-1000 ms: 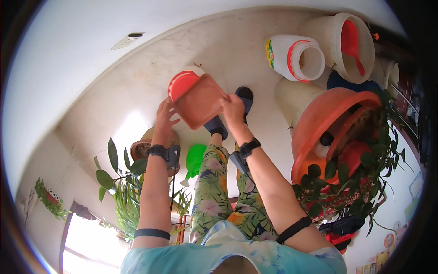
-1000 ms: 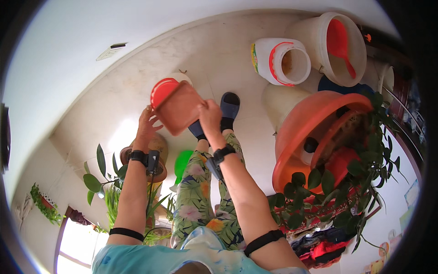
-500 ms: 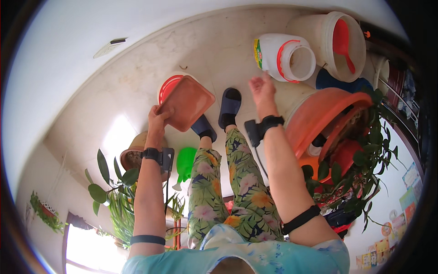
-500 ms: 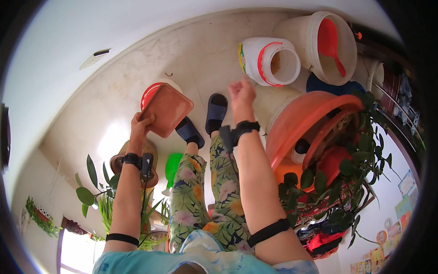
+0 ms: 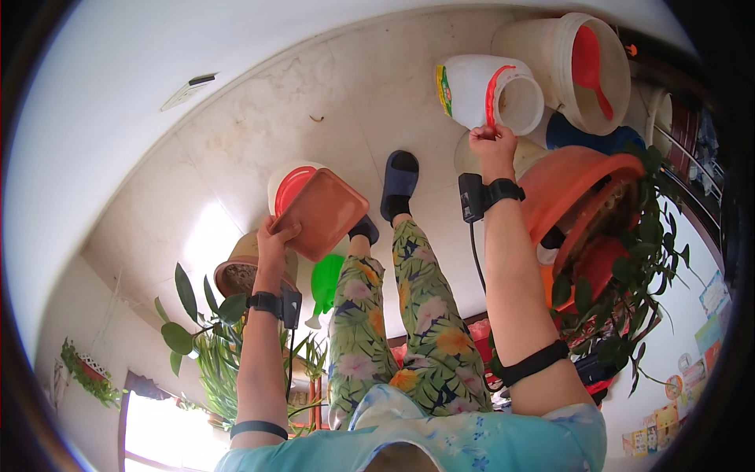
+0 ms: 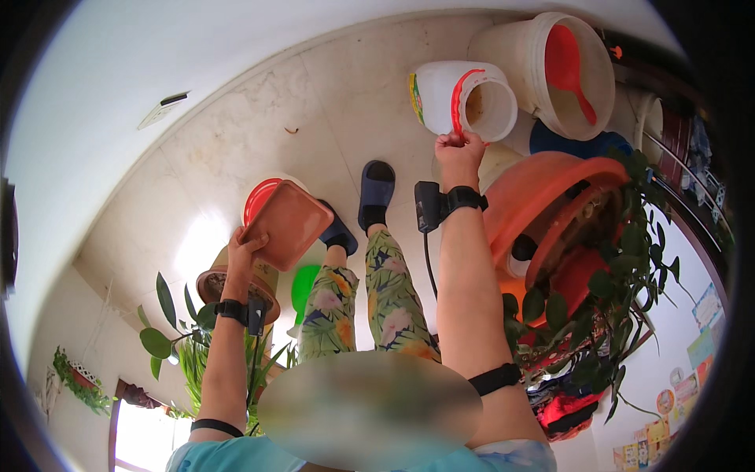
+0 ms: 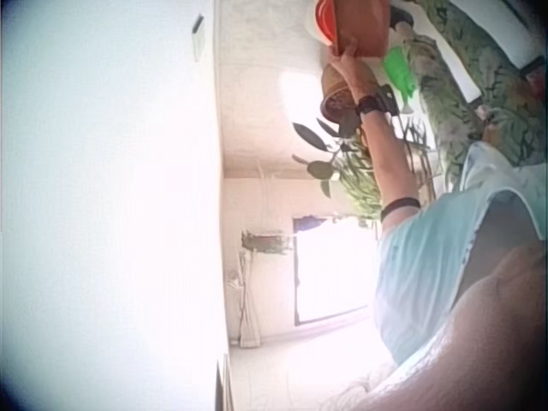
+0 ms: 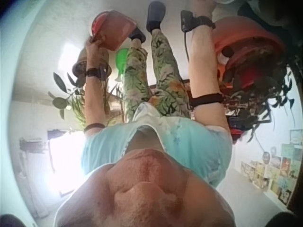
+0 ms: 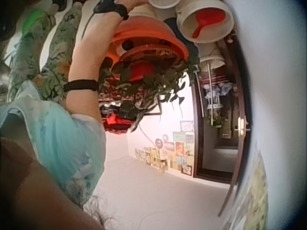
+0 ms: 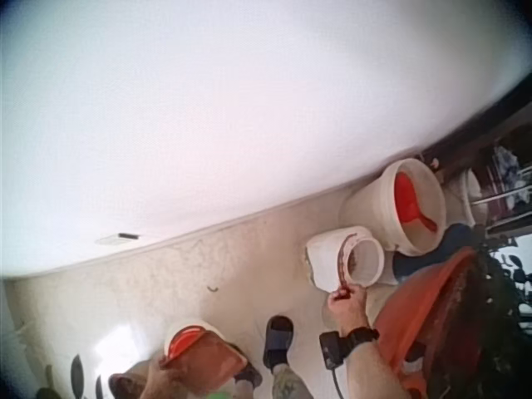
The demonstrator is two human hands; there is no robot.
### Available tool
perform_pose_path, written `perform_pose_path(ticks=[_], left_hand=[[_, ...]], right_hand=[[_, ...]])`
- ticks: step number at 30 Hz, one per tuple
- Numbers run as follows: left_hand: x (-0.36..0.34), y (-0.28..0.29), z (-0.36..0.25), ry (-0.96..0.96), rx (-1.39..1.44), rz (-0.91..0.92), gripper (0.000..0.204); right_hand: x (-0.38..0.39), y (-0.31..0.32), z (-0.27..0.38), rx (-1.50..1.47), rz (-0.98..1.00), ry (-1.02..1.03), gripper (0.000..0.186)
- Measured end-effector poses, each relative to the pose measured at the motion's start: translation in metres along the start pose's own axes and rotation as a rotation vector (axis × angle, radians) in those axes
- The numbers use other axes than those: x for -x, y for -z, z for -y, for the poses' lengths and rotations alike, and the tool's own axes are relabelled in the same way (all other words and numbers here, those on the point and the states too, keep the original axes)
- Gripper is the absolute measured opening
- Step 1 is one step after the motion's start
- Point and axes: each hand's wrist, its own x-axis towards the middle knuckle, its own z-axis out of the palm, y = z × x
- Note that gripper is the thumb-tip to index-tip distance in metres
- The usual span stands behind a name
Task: Watering several potted indoor plants and moving a small plant pot to a window sill.
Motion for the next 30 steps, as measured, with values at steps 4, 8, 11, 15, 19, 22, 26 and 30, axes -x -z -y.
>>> perform_pose_path(ticks=[4,8,11,15,19,22,26,30], left_hand=[[0.021,-0.005,0.004,-0.011,0.032,0.026,0.027],[0.046,-0.006,0.004,-0.032,0.003,0.048,0.027],[0.071,-0.017,-0.01,-0.082,0.028,0.079,0.026],[0.095,-0.007,-0.017,-0.121,-0.014,0.082,0.027],[0.122,-0.001,-0.031,-0.167,-0.021,0.078,0.027],[0.148,0.0,-0.048,-0.17,-0.02,0.074,0.027],[0.17,0.011,-0.056,-0.251,-0.054,0.059,0.027],[0.191,0.011,-0.069,-0.313,-0.173,0.088,0.024]], right_hand=[[0.004,0.0,0.008,-0.002,0.082,-0.05,0.012],[0.024,-0.011,0.017,0.014,-0.024,-0.066,0.01],[0.024,-0.011,0.028,-0.134,-0.041,-0.102,0.011],[0.034,-0.004,0.004,-0.39,-0.005,-0.235,0.015],[0.066,0.016,-0.025,-0.359,-0.016,-0.236,0.013],[0.083,0.053,-0.028,-0.197,0.045,-0.242,0.009],[0.115,0.117,-0.041,-0.037,0.173,-0.258,0.01],[0.155,0.167,-0.051,0.078,0.233,-0.347,0.007]])
